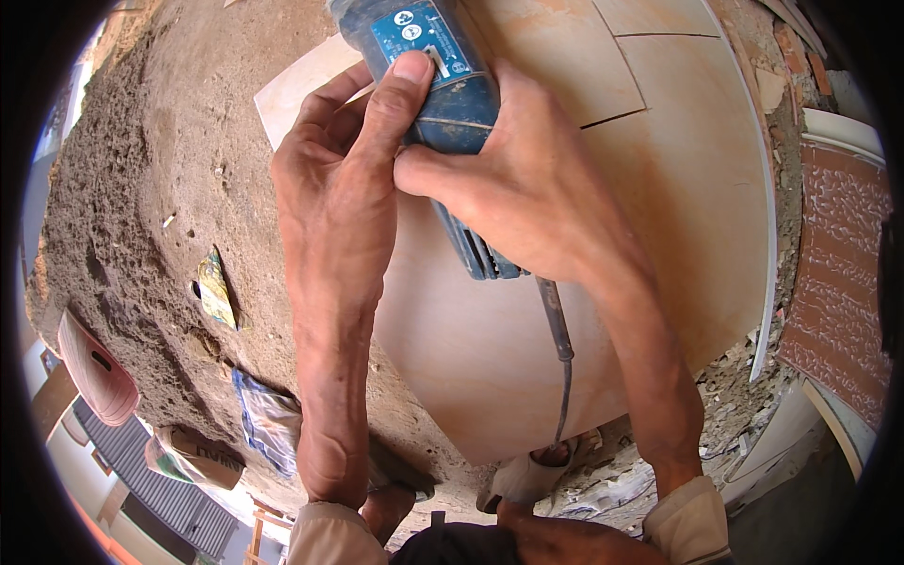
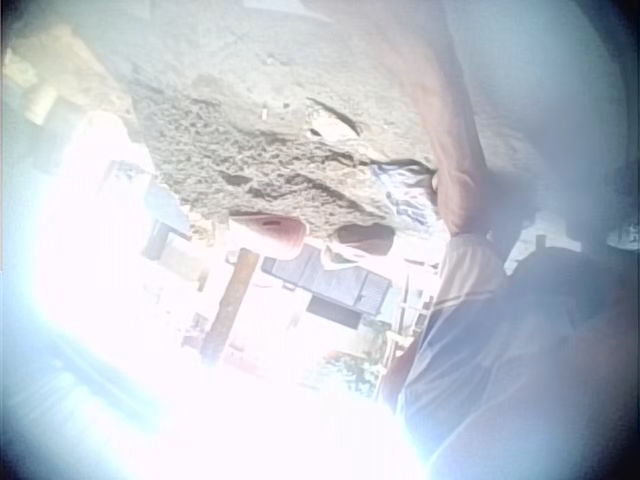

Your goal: The person uses an angle grinder to cut a rectangular notch out of a large ceramic tile and then breaks off the cut piece by hand.

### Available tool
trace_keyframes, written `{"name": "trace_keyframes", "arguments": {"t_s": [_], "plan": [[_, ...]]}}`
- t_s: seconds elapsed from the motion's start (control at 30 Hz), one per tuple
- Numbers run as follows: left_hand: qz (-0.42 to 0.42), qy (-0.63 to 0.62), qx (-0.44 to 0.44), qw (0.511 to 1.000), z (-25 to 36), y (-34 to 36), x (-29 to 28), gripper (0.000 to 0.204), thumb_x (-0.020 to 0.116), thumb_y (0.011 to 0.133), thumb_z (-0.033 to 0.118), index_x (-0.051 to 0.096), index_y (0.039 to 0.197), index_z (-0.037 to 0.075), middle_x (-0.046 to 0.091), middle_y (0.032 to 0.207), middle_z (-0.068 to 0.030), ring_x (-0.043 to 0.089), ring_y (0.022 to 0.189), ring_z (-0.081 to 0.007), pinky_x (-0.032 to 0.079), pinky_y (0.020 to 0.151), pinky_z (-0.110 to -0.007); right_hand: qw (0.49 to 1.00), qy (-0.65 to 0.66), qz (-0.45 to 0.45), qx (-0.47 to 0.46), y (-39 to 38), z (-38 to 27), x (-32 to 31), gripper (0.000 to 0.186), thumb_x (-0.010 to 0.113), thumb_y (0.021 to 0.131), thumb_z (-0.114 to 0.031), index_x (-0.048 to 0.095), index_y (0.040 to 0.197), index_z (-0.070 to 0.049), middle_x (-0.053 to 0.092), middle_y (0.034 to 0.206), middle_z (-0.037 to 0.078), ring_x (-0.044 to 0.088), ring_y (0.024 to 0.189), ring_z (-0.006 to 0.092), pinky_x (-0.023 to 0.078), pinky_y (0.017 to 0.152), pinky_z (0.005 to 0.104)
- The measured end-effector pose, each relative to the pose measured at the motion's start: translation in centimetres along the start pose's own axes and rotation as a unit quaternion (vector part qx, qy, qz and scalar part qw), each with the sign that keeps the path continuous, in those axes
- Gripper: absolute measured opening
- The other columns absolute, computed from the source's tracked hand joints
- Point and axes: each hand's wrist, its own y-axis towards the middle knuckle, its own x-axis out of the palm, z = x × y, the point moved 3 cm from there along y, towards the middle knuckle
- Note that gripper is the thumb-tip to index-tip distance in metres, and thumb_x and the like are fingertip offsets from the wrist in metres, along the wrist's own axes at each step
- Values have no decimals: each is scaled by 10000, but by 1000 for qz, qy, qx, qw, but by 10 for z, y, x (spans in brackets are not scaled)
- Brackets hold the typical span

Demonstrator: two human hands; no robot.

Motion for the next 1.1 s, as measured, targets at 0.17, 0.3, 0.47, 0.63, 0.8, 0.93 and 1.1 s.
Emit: {"name": "trace_keyframes", "arguments": {"t_s": [0.17,0.3,0.47,0.63,0.8,0.93,1.1], "plan": [[-1,4,1,1000,0,-3,-1,693,836,973,372,599,1340,-167,756,1042,-180,737,939,-174,573,879,-280,1000,-7,-4,9,-3,-1,0,426,821,832,-252,640,1070,51,676,798,85,655,716,166,539,665,354],[-5,8,-2,1000,1,-6,1,688,835,974,374,603,1335,-163,758,1040,-181,737,939,-175,573,881,-279,1000,-5,-3,7,-6,1,-2,415,816,837,-245,642,1073,49,675,798,82,652,709,166,536,655,352],[2,-1,-1,1000,-1,-8,4,692,835,972,386,607,1334,-158,758,1049,-185,738,949,-179,571,890,-283,1000,-4,-6,12,-9,2,-3,403,812,843,-237,643,1077,44,670,789,76,647,697,158,532,642,351],[4,16,-1,1000,0,-12,2,696,830,974,391,603,1340,-155,758,1065,-192,739,967,-185,571,904,-288,1000,3,-9,15,-11,2,-3,399,811,844,-235,643,1077,42,666,779,71,644,688,156,531,639,350],[4,11,-7,1000,-1,-14,4,699,831,973,385,595,1345,-158,759,1080,-203,741,980,-194,572,913,-291,1000,9,-8,10,-14,4,-4,395,812,841,-232,644,1070,42,666,774,71,646,687,155,531,637,352],[6,8,-5,1000,-1,-17,5,705,831,974,380,585,1353,-162,758,1092,-209,741,991,-199,574,919,-293,1000,5,-7,13,-15,5,-4,391,812,838,-230,646,1065,42,665,766,70,648,683,157,530,633,354],[-1,-1,-5,1000,-2,-19,5,703,825,981,373,576,1359,-165,756,1111,-219,741,1003,-199,574,925,-293,1000,11,-15,15,-17,6,-4,392,811,834,-227,646,1064,45,667,762,76,652,680,160,530,630,356]]}}
